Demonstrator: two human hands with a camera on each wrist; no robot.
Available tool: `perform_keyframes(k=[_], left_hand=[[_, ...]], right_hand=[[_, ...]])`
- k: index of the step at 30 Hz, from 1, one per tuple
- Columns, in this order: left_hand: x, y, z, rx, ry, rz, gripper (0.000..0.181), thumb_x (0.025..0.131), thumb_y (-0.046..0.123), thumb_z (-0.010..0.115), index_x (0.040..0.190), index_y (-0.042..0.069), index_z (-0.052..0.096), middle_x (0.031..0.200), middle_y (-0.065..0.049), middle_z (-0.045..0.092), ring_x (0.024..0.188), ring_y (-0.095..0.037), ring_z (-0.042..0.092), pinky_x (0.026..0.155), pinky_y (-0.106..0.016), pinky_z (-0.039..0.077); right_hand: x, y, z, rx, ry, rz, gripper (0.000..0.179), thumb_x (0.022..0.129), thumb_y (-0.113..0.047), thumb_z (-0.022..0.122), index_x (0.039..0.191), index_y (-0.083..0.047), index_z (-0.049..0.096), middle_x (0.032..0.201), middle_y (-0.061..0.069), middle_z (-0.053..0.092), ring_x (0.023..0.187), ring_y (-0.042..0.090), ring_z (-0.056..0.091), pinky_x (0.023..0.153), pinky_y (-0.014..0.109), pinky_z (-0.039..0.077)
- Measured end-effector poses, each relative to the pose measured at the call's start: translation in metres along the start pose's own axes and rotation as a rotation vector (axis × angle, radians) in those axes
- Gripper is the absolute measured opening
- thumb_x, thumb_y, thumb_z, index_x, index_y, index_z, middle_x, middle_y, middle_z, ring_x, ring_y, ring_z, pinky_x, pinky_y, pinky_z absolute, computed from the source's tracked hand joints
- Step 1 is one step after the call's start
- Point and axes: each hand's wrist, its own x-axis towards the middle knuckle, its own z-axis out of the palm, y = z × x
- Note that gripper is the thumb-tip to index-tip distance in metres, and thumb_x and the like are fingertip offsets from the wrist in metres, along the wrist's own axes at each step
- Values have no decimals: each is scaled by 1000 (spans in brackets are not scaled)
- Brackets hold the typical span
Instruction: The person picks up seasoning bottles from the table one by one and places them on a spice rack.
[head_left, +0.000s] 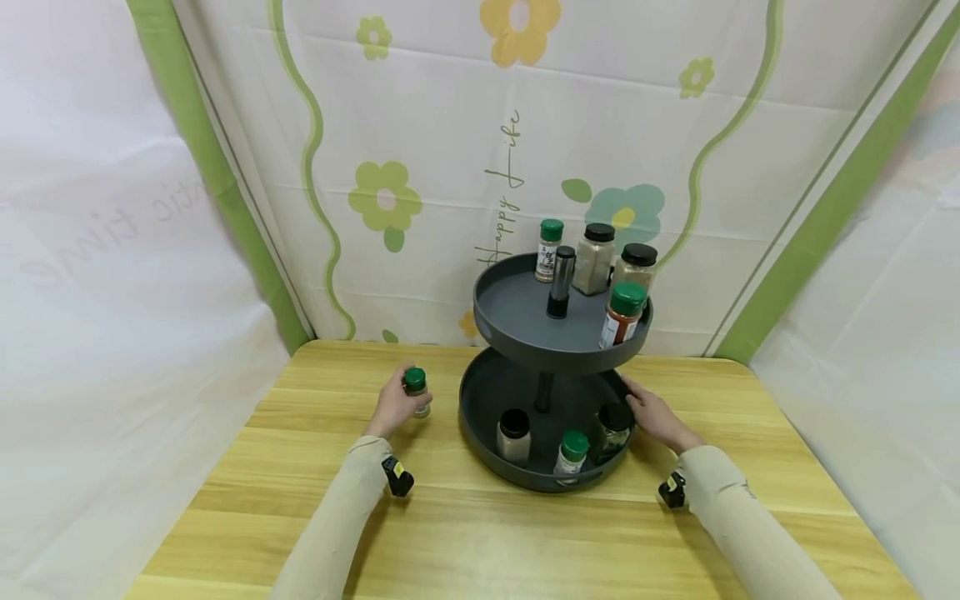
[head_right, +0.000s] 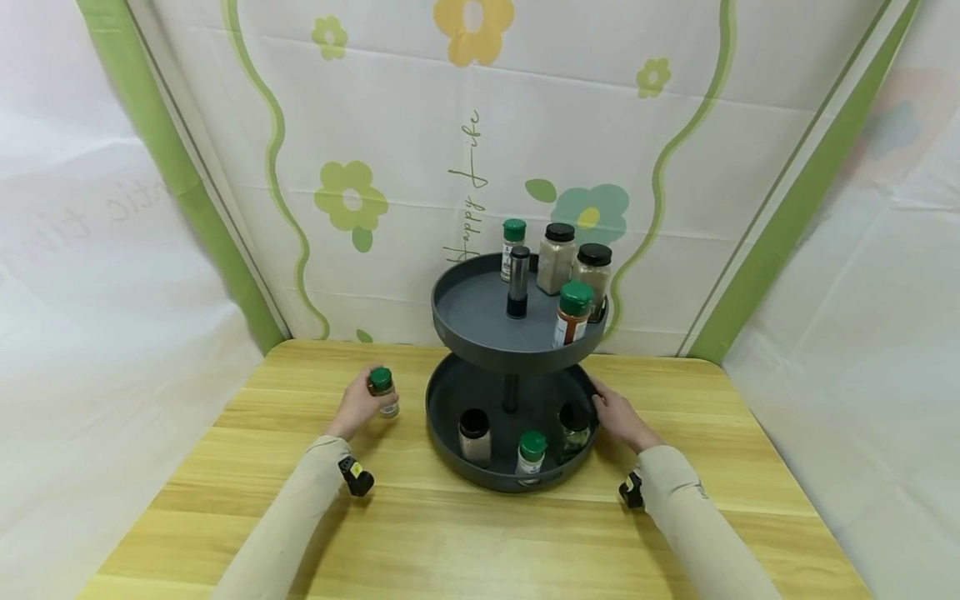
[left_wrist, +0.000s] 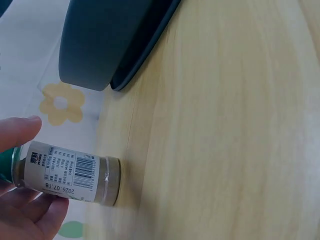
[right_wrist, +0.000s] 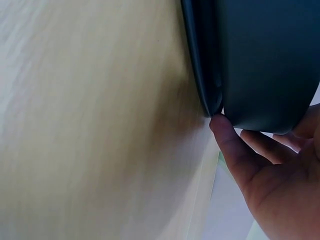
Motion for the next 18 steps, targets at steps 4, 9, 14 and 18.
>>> perform_keyframes(k=[4, 9, 14, 18], left_hand=[[-1, -2, 0, 38, 21, 10, 48, 85, 5, 69, 127, -3, 46, 121, -24, 55, 114, -40, 52, 94, -53, 43], [-2, -4, 1, 53, 33, 13, 36, 86, 7, 69, 117, -2, 52, 116, -22, 58, 110, -38, 55, 92, -51, 44], [-3, -6, 1, 42, 45, 23, 34, 87, 9, 69, 116, -1, 53, 115, -21, 59, 109, -36, 56, 91, -50, 46], [-4, -6, 1, 45, 47, 25, 33, 87, 12, 69, 115, 1, 54, 112, -18, 60, 106, -33, 57, 88, -48, 47]], right_hand=[[0, 0, 0, -10, 2, -2, 47, 102, -9, 33, 145, 9, 26, 143, 33, 30, 130, 49, 28, 105, 58, 25], [0, -1, 1, -12, 11, -8, 45, 103, -8, 34, 144, 10, 28, 142, 34, 31, 130, 49, 29, 105, 57, 25], [-1, -1, 1, -6, 13, -7, 46, 102, -7, 34, 144, 10, 28, 142, 34, 31, 129, 49, 30, 105, 58, 26], [-1, 0, 1, -6, 9, -2, 46, 102, -7, 33, 144, 9, 27, 141, 34, 31, 129, 49, 30, 104, 58, 26]])
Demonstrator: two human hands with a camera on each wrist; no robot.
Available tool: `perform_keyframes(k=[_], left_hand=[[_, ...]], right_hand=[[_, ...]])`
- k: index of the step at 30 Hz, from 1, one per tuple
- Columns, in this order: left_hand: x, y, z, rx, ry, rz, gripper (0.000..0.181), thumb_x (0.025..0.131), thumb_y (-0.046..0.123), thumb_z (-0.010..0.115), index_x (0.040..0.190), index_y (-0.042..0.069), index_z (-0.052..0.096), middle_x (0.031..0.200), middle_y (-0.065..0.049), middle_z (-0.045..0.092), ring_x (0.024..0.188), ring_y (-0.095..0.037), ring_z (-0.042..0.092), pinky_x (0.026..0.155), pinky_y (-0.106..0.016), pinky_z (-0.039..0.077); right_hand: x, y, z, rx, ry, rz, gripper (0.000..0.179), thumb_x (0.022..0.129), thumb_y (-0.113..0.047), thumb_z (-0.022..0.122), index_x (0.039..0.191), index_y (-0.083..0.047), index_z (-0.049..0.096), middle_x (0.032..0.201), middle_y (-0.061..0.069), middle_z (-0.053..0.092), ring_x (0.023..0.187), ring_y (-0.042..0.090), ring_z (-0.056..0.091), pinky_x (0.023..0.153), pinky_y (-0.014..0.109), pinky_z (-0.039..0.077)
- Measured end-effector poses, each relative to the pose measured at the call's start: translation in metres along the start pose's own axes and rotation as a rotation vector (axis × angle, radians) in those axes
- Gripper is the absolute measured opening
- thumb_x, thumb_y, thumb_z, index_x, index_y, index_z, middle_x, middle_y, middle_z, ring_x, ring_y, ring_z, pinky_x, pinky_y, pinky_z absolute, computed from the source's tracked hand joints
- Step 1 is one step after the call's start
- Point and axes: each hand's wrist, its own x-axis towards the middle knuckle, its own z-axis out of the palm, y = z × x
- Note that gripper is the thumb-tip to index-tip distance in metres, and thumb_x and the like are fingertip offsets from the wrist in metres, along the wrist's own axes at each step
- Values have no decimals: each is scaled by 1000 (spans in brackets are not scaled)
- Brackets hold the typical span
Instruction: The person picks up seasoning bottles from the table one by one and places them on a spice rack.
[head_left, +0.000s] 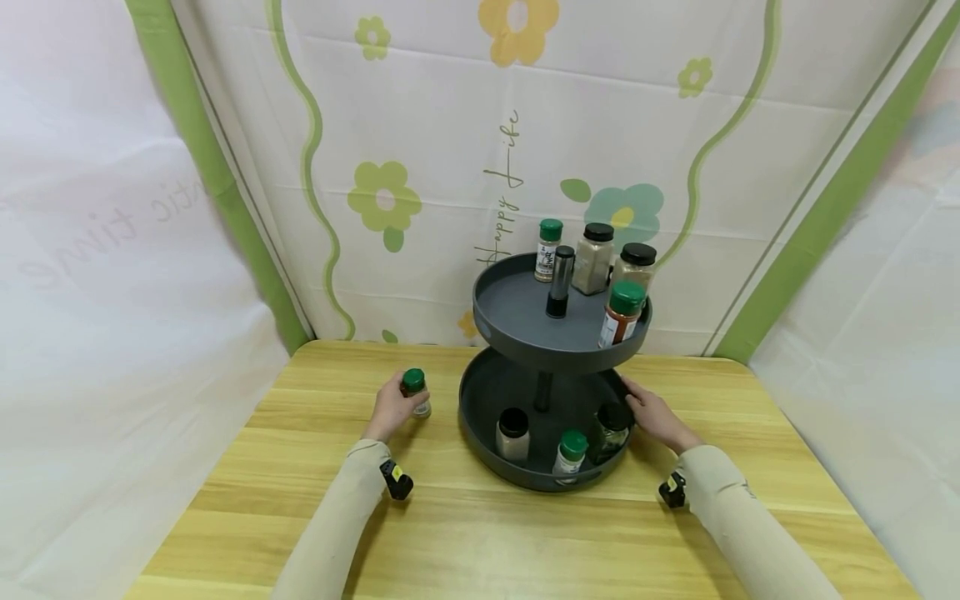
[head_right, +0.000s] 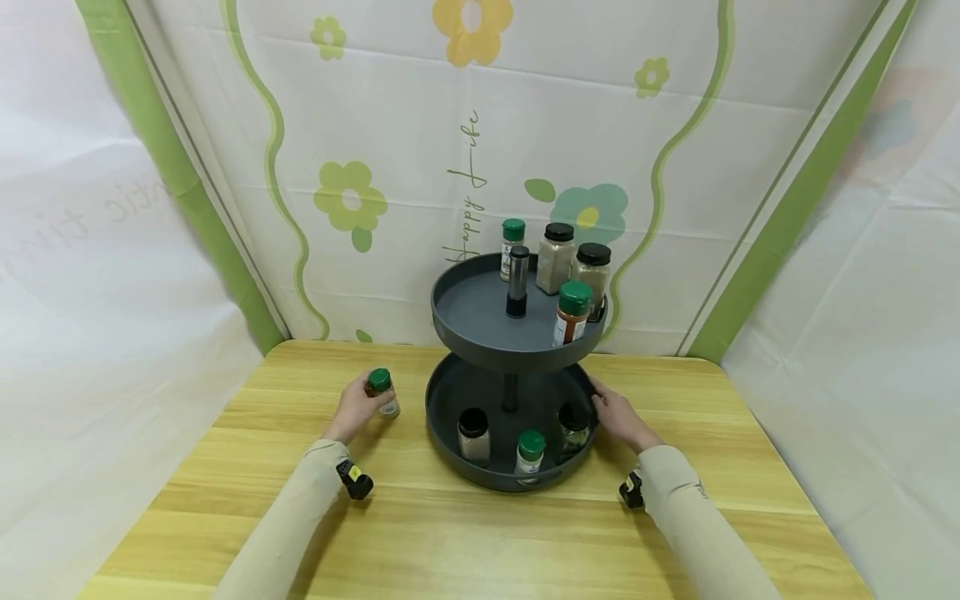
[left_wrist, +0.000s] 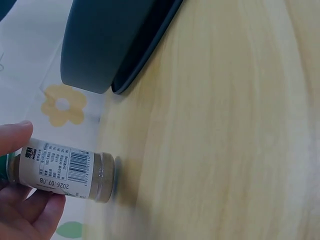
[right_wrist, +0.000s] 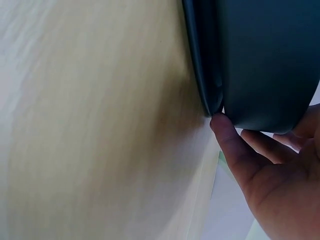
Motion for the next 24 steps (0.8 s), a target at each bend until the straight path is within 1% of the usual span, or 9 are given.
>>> perform_keyframes(k=[5, 8, 12, 20, 24], left_hand=[[-2, 5, 0, 3, 7, 27, 32, 87, 14, 70, 114, 2, 56, 108, -15, 62, 101, -30, 59, 84, -45, 49], [-2, 10, 1, 9, 19, 62, 32, 86, 12, 71, 113, 1, 58, 107, -15, 63, 100, -30, 60, 84, -45, 50], [-3, 15, 1, 4, 33, 82, 31, 84, 10, 72, 111, 1, 59, 105, -15, 63, 98, -29, 60, 83, -44, 51], [-3, 19, 7, 14, 56, 91, 27, 84, 9, 72, 107, 2, 59, 102, -13, 63, 95, -27, 60, 81, -42, 51], [-1, 26, 7, -8, 65, 89, 26, 85, 11, 72, 106, 4, 60, 102, -12, 64, 95, -26, 60, 81, -41, 51]], right_hand=[[-1, 0, -1, 1, -7, 6, 47, 101, -7, 32, 145, 9, 25, 142, 34, 30, 130, 49, 29, 104, 58, 26], [-1, -1, -2, -1, -7, 5, 47, 101, -7, 32, 145, 8, 25, 142, 34, 30, 130, 49, 29, 104, 58, 26], [-2, -1, -3, 2, -6, -1, 47, 102, -7, 33, 145, 8, 25, 142, 34, 30, 130, 49, 29, 105, 58, 26], [-1, -1, -1, 7, -8, 4, 46, 102, -8, 33, 145, 8, 26, 142, 34, 31, 129, 49, 30, 104, 58, 26], [-1, -1, -2, 2, -11, 6, 47, 103, -9, 32, 146, 7, 25, 142, 33, 31, 130, 48, 30, 105, 58, 26]])
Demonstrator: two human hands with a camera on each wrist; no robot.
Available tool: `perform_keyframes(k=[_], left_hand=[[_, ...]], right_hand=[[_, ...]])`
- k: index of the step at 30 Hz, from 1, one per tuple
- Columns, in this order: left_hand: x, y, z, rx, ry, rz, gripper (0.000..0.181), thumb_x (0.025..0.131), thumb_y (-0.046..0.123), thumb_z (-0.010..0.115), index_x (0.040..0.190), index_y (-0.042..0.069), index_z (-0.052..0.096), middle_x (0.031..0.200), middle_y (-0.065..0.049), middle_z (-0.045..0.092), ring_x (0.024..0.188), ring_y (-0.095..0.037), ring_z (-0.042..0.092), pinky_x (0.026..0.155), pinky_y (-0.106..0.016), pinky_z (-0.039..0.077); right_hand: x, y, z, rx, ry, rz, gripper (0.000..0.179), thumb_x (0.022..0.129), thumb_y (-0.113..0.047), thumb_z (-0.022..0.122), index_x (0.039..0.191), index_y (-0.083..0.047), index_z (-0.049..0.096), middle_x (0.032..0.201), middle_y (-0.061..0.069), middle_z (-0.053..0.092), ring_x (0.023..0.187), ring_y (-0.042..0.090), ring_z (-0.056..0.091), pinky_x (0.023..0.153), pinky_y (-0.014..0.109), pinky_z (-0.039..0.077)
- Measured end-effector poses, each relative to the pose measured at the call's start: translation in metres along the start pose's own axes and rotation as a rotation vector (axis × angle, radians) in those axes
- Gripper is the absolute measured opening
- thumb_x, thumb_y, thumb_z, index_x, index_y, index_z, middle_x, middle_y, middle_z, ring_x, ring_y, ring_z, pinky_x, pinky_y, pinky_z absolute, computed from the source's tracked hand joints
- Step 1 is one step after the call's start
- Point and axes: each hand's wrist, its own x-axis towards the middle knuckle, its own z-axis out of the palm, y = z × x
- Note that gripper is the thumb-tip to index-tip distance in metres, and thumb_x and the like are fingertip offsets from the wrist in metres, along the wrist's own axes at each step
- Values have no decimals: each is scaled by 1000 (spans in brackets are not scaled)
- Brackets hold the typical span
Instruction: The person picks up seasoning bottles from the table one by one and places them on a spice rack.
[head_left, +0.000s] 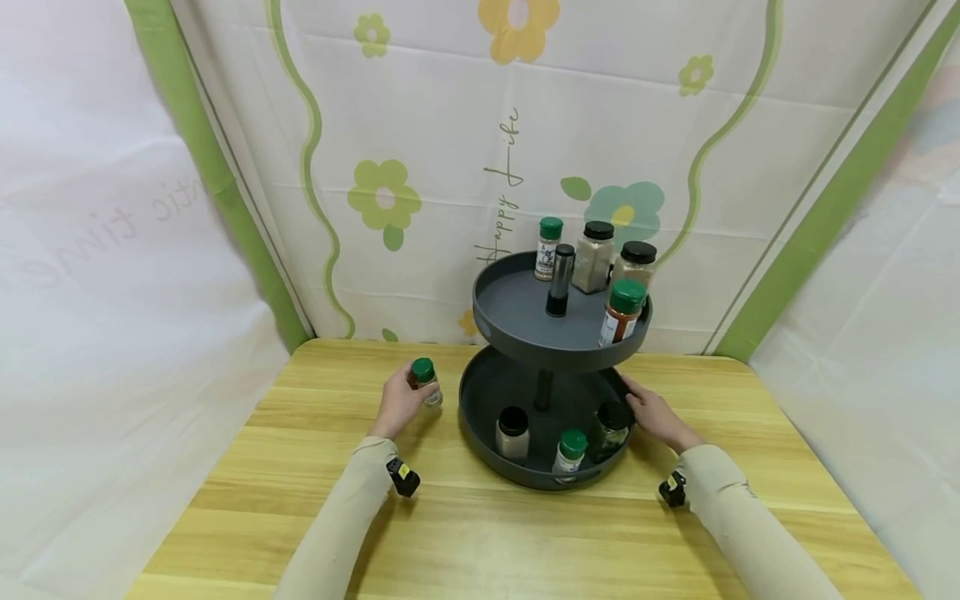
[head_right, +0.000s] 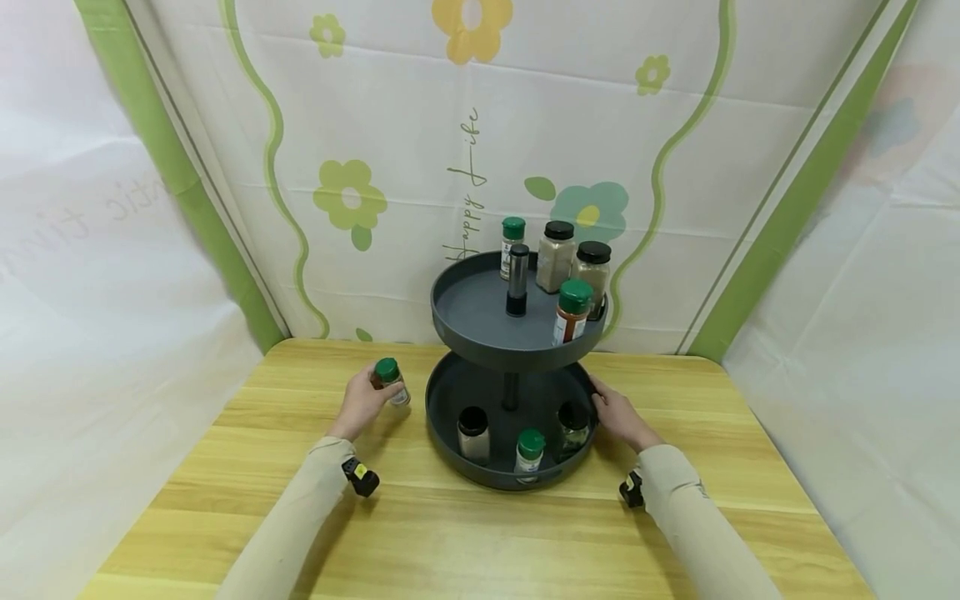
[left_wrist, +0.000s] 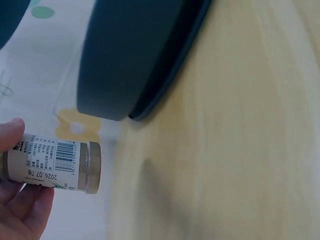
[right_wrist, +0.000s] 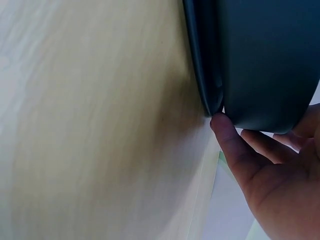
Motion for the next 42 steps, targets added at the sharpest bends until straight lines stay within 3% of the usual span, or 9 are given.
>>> perform_keyframes(k=[11, 20, 31, 36, 42], left_hand=[[3, 35, -2, -61, -24, 49, 34, 83, 13, 73, 114, 6, 61, 105, -12, 66, 99, -27, 62, 84, -42, 51], [-4, 60, 3, -70, -119, 104, 29, 83, 15, 74, 109, 10, 63, 98, -4, 66, 91, -20, 61, 79, -37, 52], [-3, 58, 27, -46, -153, 163, 29, 82, 11, 74, 108, 9, 63, 96, -4, 66, 91, -21, 61, 78, -37, 52], [-3, 55, 34, -24, -179, 200, 23, 82, 11, 74, 101, 9, 61, 91, -2, 65, 82, -18, 58, 69, -32, 49], [-6, 53, 38, -12, -199, 200, 23, 81, 11, 75, 100, 9, 60, 85, 0, 62, 73, -16, 52, 63, -29, 44]], right_hand=[[1, 1, 1, -14, 22, -14, 46, 102, -7, 35, 145, 8, 28, 140, 34, 34, 128, 48, 33, 104, 58, 27], [-2, -1, 0, -12, 18, -11, 46, 102, -7, 35, 144, 9, 28, 140, 34, 34, 128, 49, 32, 103, 58, 28], [-1, -1, 1, -27, 22, -16, 46, 102, -8, 36, 144, 8, 28, 139, 34, 35, 127, 49, 33, 103, 58, 28], [-1, -2, 0, -15, 18, -19, 46, 102, -7, 35, 145, 8, 28, 139, 34, 34, 128, 49, 32, 103, 58, 28], [-1, 1, 0, -15, 16, -13, 46, 102, -7, 35, 144, 9, 28, 139, 34, 34, 128, 49, 32, 103, 58, 28]])
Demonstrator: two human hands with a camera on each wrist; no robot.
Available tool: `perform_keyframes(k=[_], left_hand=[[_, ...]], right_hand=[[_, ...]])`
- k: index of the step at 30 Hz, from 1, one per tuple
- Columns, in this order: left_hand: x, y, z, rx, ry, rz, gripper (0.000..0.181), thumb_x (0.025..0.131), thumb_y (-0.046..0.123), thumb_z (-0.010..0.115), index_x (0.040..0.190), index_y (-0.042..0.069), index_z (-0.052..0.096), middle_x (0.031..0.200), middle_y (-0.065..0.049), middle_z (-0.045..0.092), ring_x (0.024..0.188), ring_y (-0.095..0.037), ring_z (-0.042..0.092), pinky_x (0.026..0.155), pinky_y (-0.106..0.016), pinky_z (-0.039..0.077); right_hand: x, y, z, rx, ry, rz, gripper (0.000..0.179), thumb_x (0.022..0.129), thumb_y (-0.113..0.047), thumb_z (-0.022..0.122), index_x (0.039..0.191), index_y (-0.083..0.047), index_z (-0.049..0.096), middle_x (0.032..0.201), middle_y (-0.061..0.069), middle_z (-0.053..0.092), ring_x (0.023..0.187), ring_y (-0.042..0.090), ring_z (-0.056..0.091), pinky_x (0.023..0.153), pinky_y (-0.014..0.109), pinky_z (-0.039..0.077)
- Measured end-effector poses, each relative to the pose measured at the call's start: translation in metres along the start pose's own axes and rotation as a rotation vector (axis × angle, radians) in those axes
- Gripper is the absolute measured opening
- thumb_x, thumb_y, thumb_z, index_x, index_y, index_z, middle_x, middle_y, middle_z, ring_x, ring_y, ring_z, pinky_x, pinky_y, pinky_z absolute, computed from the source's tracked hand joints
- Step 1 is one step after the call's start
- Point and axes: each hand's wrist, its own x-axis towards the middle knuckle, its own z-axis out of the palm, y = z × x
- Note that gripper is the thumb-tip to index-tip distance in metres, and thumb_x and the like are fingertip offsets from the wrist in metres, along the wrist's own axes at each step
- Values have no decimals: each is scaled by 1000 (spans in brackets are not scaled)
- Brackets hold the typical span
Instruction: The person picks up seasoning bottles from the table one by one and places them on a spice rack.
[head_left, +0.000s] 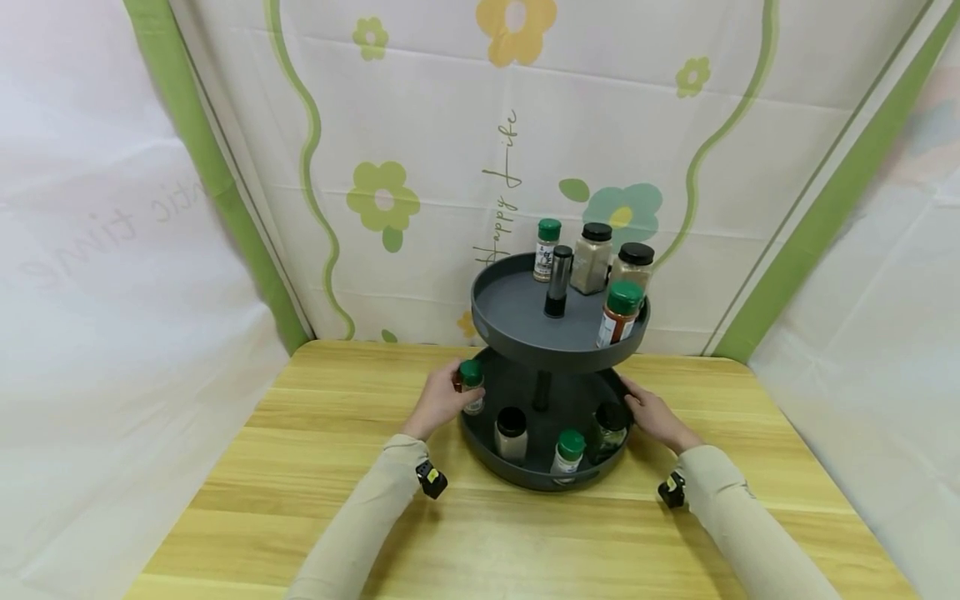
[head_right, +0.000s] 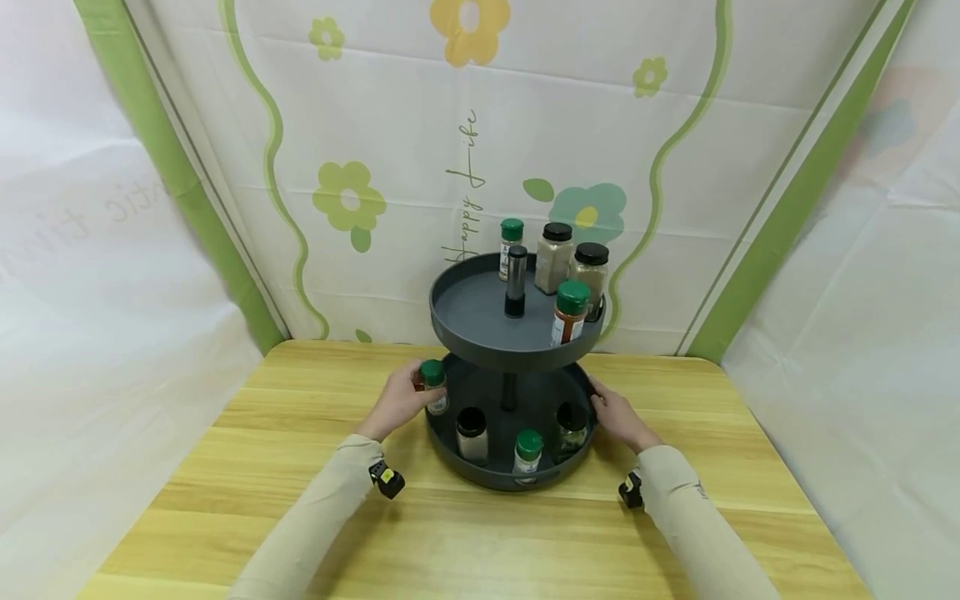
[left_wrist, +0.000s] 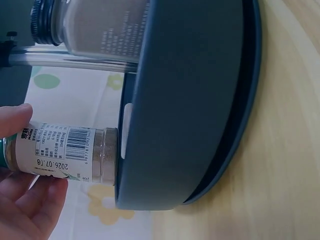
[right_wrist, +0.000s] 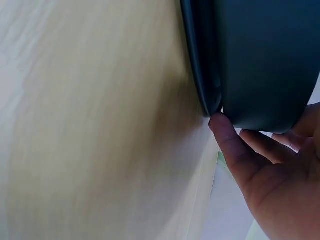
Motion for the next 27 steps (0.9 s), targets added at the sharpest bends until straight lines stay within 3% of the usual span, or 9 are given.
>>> perform_keyframes(k=[9, 17, 27], left_hand=[[-4, -3, 5, 9, -16, 5, 22, 82, 12, 75, 98, 10, 60, 76, 0, 55, 64, -15, 47, 57, -28, 40], [-8, -5, 10, 8, -32, 7, 26, 82, 10, 74, 103, 10, 60, 81, -1, 58, 66, -15, 50, 59, -29, 44], [-10, -11, 14, 19, -4, 12, 38, 80, 10, 76, 114, 9, 59, 86, -1, 59, 70, -15, 51, 63, -30, 45]], right_hand=[[-2, 0, -1, 11, 8, -47, 48, 102, -16, 34, 146, 3, 31, 136, 36, 36, 124, 51, 36, 100, 57, 32], [4, 3, 0, 13, 3, 4, 46, 102, -7, 36, 145, 7, 29, 140, 34, 34, 128, 49, 33, 103, 58, 27], [9, 1, -3, 14, -13, -11, 46, 101, -6, 36, 144, 8, 28, 141, 34, 32, 130, 48, 30, 105, 57, 25]])
